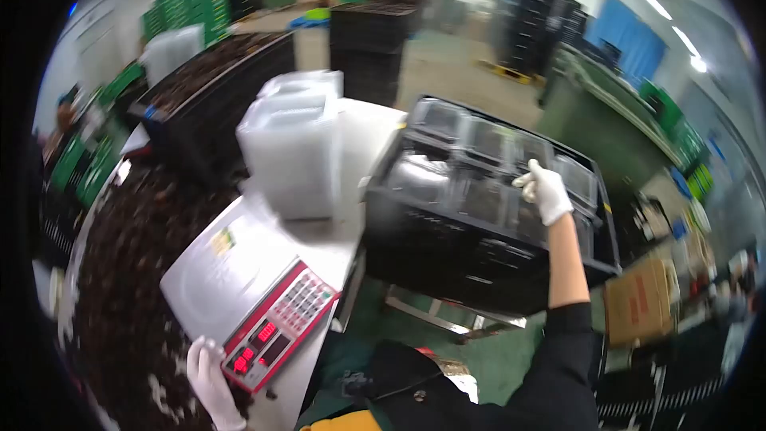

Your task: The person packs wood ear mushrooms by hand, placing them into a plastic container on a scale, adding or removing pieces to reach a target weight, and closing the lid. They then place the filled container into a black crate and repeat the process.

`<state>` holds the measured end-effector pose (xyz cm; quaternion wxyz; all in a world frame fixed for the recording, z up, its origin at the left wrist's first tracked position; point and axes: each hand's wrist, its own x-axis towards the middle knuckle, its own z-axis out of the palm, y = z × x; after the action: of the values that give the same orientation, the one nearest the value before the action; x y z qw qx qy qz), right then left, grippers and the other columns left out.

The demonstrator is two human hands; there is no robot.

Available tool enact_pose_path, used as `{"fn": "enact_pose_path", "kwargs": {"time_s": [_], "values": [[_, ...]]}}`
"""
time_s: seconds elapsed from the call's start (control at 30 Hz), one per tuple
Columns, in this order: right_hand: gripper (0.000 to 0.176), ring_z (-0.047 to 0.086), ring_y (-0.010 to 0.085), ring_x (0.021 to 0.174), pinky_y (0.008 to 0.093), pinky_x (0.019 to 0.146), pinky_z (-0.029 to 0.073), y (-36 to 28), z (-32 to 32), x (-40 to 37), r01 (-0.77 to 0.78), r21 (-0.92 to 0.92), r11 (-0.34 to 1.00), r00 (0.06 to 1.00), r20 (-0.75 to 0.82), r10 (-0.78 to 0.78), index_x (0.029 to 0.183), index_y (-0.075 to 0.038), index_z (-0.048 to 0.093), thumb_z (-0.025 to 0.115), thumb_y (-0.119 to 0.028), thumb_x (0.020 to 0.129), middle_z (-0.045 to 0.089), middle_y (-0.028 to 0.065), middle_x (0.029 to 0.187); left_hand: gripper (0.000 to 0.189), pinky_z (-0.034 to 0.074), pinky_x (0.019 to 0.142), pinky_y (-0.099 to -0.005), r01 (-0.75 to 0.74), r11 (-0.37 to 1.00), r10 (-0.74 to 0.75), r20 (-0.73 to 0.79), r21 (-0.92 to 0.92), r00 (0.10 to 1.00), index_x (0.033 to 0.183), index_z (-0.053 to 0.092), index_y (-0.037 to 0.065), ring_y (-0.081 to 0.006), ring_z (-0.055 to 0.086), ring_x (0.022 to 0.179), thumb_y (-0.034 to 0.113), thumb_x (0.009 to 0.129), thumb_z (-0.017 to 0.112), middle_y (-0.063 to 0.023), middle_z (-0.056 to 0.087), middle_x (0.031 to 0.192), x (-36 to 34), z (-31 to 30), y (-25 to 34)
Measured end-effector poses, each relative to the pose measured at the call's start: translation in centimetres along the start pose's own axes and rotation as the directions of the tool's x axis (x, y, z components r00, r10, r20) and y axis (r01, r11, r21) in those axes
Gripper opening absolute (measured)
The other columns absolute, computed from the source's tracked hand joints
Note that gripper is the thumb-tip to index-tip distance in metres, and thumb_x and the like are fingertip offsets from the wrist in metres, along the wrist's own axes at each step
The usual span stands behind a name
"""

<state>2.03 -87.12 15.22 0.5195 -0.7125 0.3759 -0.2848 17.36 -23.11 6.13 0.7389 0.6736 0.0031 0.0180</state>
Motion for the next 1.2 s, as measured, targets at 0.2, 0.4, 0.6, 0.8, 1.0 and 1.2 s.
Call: {"fn": "enact_pose_path", "kwargs": {"time_s": [0.2, 0.4, 0.6, 0.8, 1.0, 1.2], "values": [[0.026, 0.053, 0.0107, 0.051, 0.0267, 0.047, 0.04, -10.1, 19.2, -4.2, 0.687, -0.209, 0.696, 0.722, 0.094, -0.685, 0.091, -0.001, 0.066, 0.053, -0.021, 0.1, 0.06, 0.0055, 0.064, 0.019, 0.051, 0.077, -0.027, 0.091, 0.995, -0.09, -0.037, 0.045, 0.995, 0.105, 0.065, -0.005, -0.0144, 0.064, 0.081, 0.002, 0.092, 0.053, -0.009, 0.068, 0.095, -0.8, 0.1, 3.5], [0.015, 0.056, 0.0346, 0.078, 0.0394, 0.07, 0.045, -16.3, 32.2, -1.7, 0.857, -0.471, -0.211, -0.038, 0.351, -0.936, 0.097, 0.001, 0.06, 0.061, -0.013, 0.092, 0.056, 0.017, 0.085, 0.018, 0.05, 0.078, -0.0279, -0.152, 0.934, 0.18, -0.06, 0.322, 0.982, 0.103, 0.067, -0.003, -0.0178, 0.065, 0.086, -0.001, 0.089, 0.057, -0.0095, 0.067, 0.093, -0.6, -3.8, -0.5], [0.041, 0.051, 0.04, 0.07, 0.0459, 0.065, 0.04, -13.2, 38.7, 4.0, 0.922, -0.372, 0.107, 0.306, 0.529, -0.791, 0.079, 0.002, 0.053, 0.05, -0.034, 0.099, 0.05, 0.0221, 0.074, 0.02, 0.048, 0.09, -0.0369, -0.341, 0.631, 0.485, -0.011, 0.697, 0.874, 0.102, 0.069, 0.001, -0.0292, 0.06, 0.104, 0.006, 0.084, 0.063, -0.0132, 0.066, 0.107, 7.6, -8.6, -3.3], [0.047, 0.041, 0.0346, 0.061, 0.0406, 0.061, 0.039, -12.6, 38.3, 5.2, 0.849, -0.486, 0.207, 0.464, 0.498, -0.733, 0.079, 0.001, 0.053, 0.046, -0.04, 0.101, 0.046, 0.0196, 0.069, 0.037, 0.04, 0.104, -0.0445, -0.18, 0.213, 0.334, 0.102, 0.96, 0.937, 0.117, 0.066, 0.012, -0.0328, 0.04, 0.133, 0.027, 0.083, 0.068, -0.011, 0.051, 0.138, 19.1, -10.2, -6.2], [0.038, 0.042, 0.0127, 0.064, 0.0275, 0.063, 0.038, -12.0, 38.0, 6.4, 0.861, -0.306, 0.406, 0.508, 0.49, -0.708, 0.083, 0.0, 0.056, 0.049, -0.033, 0.102, 0.045, 0.0043, 0.068, 0.023, 0.047, 0.091, -0.0399, -0.254, 0.436, 0.225, 0.169, 0.864, 0.96, 0.096, 0.067, 0.009, -0.0302, 0.052, 0.109, 0.016, 0.075, 0.069, -0.0064, 0.061, 0.11, 15.8, -12.4, -7.2], [0.026, 0.041, 0.0042, 0.069, 0.0234, 0.062, 0.037, -14.2, 35.6, 7.5, 0.843, -0.108, 0.527, 0.413, 0.759, -0.504, 0.089, -0.001, 0.058, 0.055, -0.025, 0.099, 0.047, -0.0044, 0.073, 0.02, 0.049, 0.082, -0.0315, -0.124, 0.659, 0.28, -0.089, 0.742, 0.956, 0.091, 0.063, 0.0, -0.0249, 0.063, 0.091, 0.0, 0.071, 0.061, -0.0106, 0.064, 0.093, 6.6, -19.6, -3.5]]}}
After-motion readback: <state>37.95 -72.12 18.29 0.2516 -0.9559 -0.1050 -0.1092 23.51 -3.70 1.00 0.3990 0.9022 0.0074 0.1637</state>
